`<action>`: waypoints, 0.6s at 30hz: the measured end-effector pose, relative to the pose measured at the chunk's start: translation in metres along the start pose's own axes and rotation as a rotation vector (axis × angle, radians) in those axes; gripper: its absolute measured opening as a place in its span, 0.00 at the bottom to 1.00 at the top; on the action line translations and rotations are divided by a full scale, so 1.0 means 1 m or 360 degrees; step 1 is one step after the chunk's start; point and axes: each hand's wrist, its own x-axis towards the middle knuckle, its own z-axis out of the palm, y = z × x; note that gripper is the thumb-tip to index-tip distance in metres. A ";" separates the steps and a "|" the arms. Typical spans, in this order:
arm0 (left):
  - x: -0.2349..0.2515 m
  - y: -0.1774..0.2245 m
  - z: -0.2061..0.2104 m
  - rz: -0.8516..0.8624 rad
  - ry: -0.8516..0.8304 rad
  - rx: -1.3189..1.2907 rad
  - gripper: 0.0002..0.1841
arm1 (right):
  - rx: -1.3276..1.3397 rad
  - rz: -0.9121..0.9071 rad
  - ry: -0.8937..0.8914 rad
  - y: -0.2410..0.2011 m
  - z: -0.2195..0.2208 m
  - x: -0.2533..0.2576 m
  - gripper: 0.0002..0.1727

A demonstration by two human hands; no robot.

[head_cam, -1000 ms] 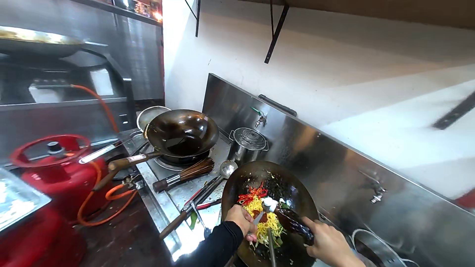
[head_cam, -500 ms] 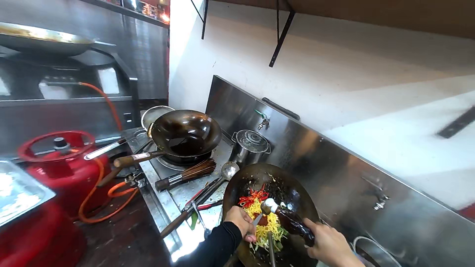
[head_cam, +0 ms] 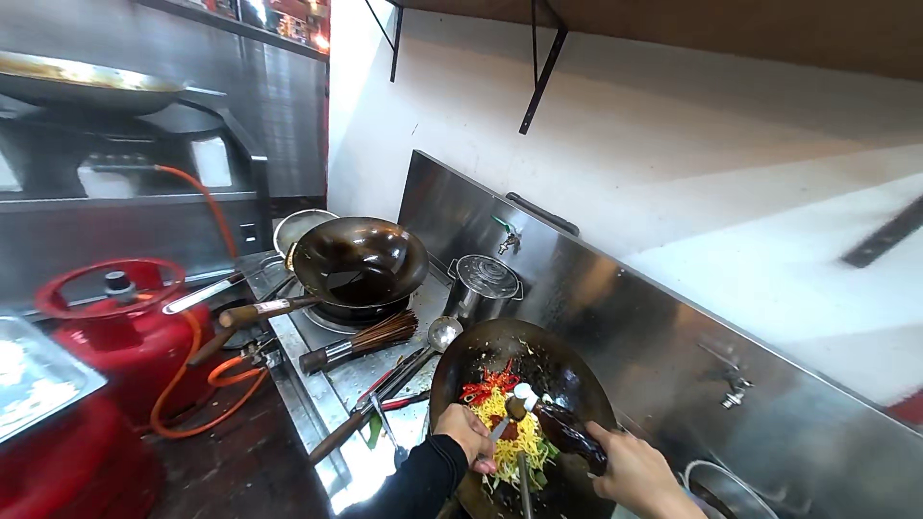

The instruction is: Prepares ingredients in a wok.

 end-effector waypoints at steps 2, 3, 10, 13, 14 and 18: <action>0.000 0.000 0.001 0.0001 0.0002 -0.0018 0.16 | 0.0005 -0.0007 -0.0008 0.001 0.001 0.000 0.39; -0.001 -0.001 0.001 0.0003 0.0002 -0.0022 0.16 | 0.0002 -0.0011 -0.0011 0.001 0.001 -0.001 0.39; 0.000 -0.003 0.002 -0.0013 0.0022 -0.0052 0.14 | -0.0004 -0.0074 -0.0035 -0.001 0.003 -0.008 0.40; 0.001 -0.004 0.004 -0.0005 0.0025 -0.0023 0.15 | 0.0005 -0.0107 -0.0030 -0.001 0.004 -0.011 0.40; 0.001 -0.004 0.005 -0.0005 0.0030 -0.0023 0.15 | 0.0008 -0.0108 -0.0030 -0.001 0.005 -0.011 0.40; -0.001 -0.004 0.007 -0.0009 0.0040 -0.0059 0.15 | -0.0002 -0.0079 -0.0026 -0.001 0.005 -0.009 0.40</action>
